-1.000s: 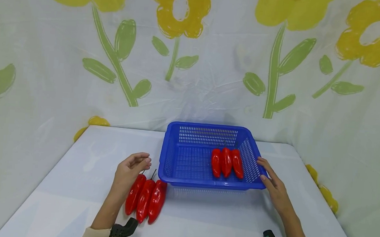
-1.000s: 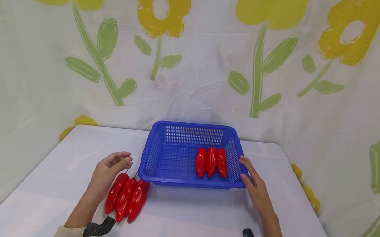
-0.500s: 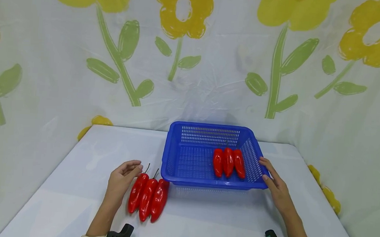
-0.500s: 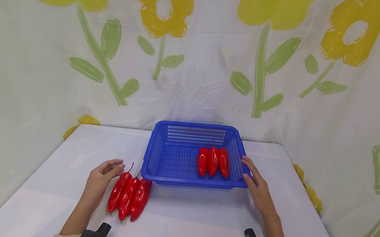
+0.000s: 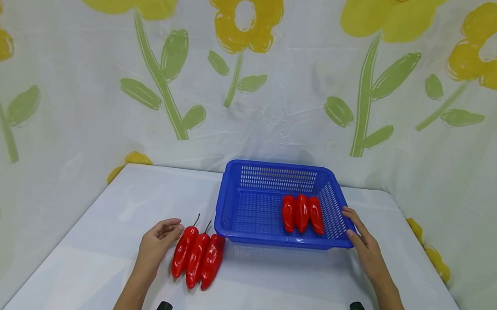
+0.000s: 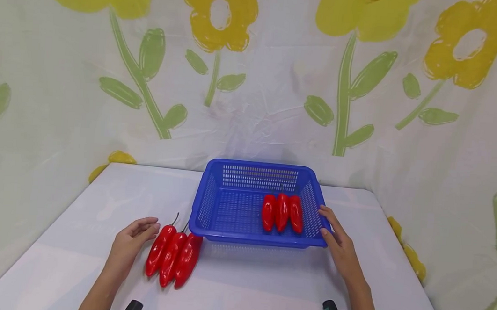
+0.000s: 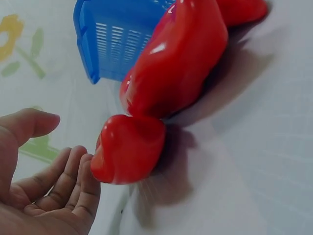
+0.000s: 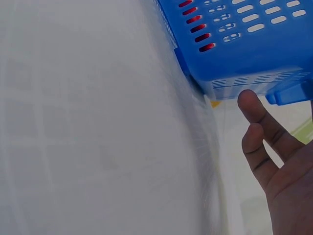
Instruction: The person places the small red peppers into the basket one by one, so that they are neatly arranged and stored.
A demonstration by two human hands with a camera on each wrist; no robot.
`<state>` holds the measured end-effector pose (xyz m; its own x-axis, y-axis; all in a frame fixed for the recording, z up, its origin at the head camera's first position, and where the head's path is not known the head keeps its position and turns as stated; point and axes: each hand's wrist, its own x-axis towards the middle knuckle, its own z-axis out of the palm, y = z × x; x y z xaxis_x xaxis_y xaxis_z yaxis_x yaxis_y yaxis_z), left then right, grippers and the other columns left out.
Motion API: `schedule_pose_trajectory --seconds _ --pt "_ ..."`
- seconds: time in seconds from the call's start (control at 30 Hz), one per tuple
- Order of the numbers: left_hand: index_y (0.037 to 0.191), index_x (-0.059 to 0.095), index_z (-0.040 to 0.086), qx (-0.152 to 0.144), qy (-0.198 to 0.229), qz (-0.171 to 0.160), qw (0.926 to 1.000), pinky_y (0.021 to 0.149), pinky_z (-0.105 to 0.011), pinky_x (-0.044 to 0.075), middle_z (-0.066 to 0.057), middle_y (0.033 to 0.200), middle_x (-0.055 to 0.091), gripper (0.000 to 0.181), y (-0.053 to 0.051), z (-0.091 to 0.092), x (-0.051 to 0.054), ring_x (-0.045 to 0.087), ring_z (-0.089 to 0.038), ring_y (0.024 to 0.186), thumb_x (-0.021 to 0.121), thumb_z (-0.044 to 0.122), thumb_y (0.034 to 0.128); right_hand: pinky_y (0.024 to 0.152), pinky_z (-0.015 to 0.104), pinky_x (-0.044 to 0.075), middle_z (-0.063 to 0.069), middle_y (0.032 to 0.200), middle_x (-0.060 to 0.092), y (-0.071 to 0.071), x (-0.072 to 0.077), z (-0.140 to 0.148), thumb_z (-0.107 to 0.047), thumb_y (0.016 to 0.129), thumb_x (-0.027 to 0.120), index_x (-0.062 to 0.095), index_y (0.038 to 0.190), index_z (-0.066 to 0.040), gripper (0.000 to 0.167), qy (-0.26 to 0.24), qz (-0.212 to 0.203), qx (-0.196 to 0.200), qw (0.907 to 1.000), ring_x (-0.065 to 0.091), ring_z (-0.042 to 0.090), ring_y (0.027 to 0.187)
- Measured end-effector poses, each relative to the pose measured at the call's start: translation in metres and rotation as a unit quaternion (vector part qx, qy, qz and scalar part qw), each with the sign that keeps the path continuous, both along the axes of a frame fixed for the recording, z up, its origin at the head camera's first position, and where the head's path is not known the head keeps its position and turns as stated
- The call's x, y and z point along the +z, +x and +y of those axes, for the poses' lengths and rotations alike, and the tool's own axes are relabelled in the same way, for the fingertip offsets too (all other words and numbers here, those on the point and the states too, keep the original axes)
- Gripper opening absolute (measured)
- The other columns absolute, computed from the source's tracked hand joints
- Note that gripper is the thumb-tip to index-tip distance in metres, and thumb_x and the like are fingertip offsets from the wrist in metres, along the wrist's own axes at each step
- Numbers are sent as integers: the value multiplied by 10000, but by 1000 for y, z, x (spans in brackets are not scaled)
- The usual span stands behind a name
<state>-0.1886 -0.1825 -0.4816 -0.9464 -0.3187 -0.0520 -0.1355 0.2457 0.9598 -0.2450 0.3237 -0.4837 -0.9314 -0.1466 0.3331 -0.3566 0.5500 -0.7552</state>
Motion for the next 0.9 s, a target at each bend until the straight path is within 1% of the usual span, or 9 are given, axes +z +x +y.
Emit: schedule_pose_trajectory --seconds 0.13,0.2,0.3,0.4,0.47,0.53,0.7,0.83,0.9 --pt "1319 593 71 -41 -95 -137 9999 859 -189 532 -137 1248 624 466 2 -2 -1 615 -256 1096 693 339 951 969 130 348 -46 1618 293 0 1 0 -227 1082 421 372 1556 -238 477 -17 7 15 10000 302 15 1412" --pt "1323 588 66 -85 -137 -196 9997 870 -205 536 -139 1256 620 470 3 -3 -1 609 -261 1103 694 333 951 963 125 350 -47 1616 297 -1 1 -1 -223 1081 421 377 1554 -236 475 -53 12 30 10000 299 -21 1396" --pt "1334 577 66 -189 -233 -315 9991 924 -295 541 -135 1272 618 479 3 -3 -2 598 -269 1135 692 325 948 964 121 344 -40 1617 296 -2 2 -1 -219 1082 419 376 1554 -229 474 -60 19 65 10000 287 -47 1388" --pt "1351 562 62 -369 -314 -428 9979 974 -417 526 -145 1292 617 513 2 -3 -3 589 -296 1173 702 326 934 965 126 340 -49 1616 295 -4 1 1 -226 1083 416 375 1554 -236 473 -48 17 34 10000 286 -27 1400" --pt "1357 556 57 -457 -388 -471 9971 975 -457 522 -158 1296 618 536 0 -2 -3 586 -316 1183 714 326 922 972 141 342 -53 1616 292 -4 0 2 -229 1084 413 372 1556 -237 474 -50 8 8 10000 287 9 1416" --pt "1354 558 52 -509 -464 -511 9963 961 -473 529 -167 1286 624 546 -1 -2 -3 589 -331 1178 724 323 911 975 152 342 -64 1616 289 -4 0 3 -234 1083 412 368 1558 -243 477 -62 -32 -18 10000 285 26 1425" --pt "1305 594 29 -589 -924 -627 9920 885 -452 570 -157 1195 658 541 1 -2 -2 625 -328 1095 771 297 869 978 153 337 -65 1616 289 -3 -2 2 -226 1082 412 370 1557 -236 477 -107 -62 -28 9999 274 1 1420" --pt "1254 609 -22 -761 -1519 -723 9828 823 -405 589 -121 1085 669 564 5 -2 1 637 -271 971 824 267 820 977 140 329 -50 1619 288 -1 -2 0 -219 1082 412 369 1558 -234 477 -106 -25 18 9999 265 -28 1410" --pt "1240 614 -35 -789 -1676 -786 9795 810 -394 589 -100 1057 664 554 6 -2 3 626 -243 947 828 253 817 975 132 323 -49 1620 285 -1 -2 -1 -220 1083 412 367 1558 -236 478 -93 -9 33 10000 259 -44 1404"
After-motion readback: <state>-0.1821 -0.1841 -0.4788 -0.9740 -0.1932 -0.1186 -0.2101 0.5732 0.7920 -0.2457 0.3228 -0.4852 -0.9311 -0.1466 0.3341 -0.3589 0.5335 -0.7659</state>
